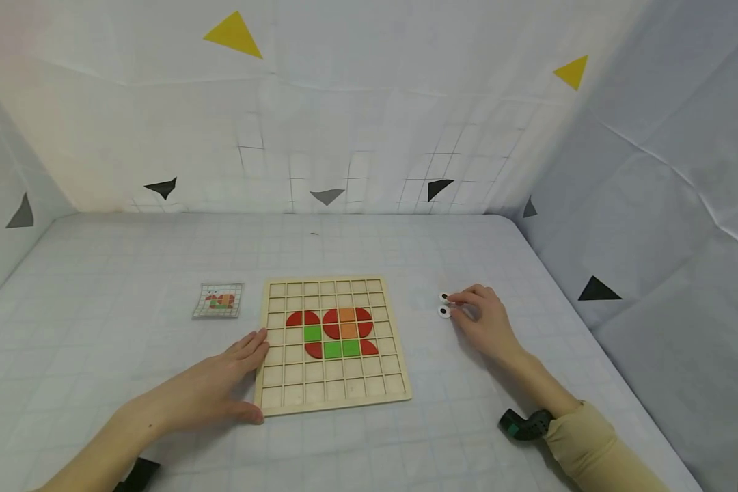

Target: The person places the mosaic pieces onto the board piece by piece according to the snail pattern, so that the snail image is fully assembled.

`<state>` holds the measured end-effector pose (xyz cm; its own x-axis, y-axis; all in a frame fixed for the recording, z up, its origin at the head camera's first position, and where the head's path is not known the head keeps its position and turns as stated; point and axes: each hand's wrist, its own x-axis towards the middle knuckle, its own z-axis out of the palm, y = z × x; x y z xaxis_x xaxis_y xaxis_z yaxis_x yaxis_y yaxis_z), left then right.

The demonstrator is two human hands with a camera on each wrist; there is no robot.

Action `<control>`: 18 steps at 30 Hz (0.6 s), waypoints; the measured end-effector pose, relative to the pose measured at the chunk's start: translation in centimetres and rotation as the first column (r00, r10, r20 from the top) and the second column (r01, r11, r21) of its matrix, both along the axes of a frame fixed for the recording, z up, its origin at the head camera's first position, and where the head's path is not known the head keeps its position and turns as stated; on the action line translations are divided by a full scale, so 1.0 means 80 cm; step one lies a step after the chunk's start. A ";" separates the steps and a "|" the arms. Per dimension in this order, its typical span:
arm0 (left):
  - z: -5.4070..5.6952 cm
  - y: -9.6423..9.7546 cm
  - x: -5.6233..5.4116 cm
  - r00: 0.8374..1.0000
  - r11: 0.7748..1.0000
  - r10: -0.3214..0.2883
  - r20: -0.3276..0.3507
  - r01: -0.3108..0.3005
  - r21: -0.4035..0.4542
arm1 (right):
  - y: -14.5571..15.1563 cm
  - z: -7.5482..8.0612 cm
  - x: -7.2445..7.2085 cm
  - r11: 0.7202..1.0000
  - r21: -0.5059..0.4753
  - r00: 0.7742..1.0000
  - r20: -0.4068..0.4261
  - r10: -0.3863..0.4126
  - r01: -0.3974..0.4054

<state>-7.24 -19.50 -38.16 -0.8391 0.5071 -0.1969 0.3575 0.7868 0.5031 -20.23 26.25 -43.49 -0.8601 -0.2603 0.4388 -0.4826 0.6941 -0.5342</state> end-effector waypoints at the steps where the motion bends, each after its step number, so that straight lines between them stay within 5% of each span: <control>1: 0.000 0.001 0.000 1.000 1.000 0.001 0.004 -0.001 -0.002 | 0.004 -0.001 0.000 1.000 0.002 1.000 -0.001 0.002 -0.002; 18: 0.000 0.000 0.000 1.000 1.000 0.000 0.002 0.000 0.009 | -0.016 0.003 -0.011 0.987 0.111 0.993 0.040 0.115 -0.119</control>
<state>-7.25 -19.47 -38.12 -0.8387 0.5088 -0.1942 0.3561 0.7822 0.5112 -21.14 25.01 -43.24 -0.8347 -0.4059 0.3722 -0.5469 0.6906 -0.4733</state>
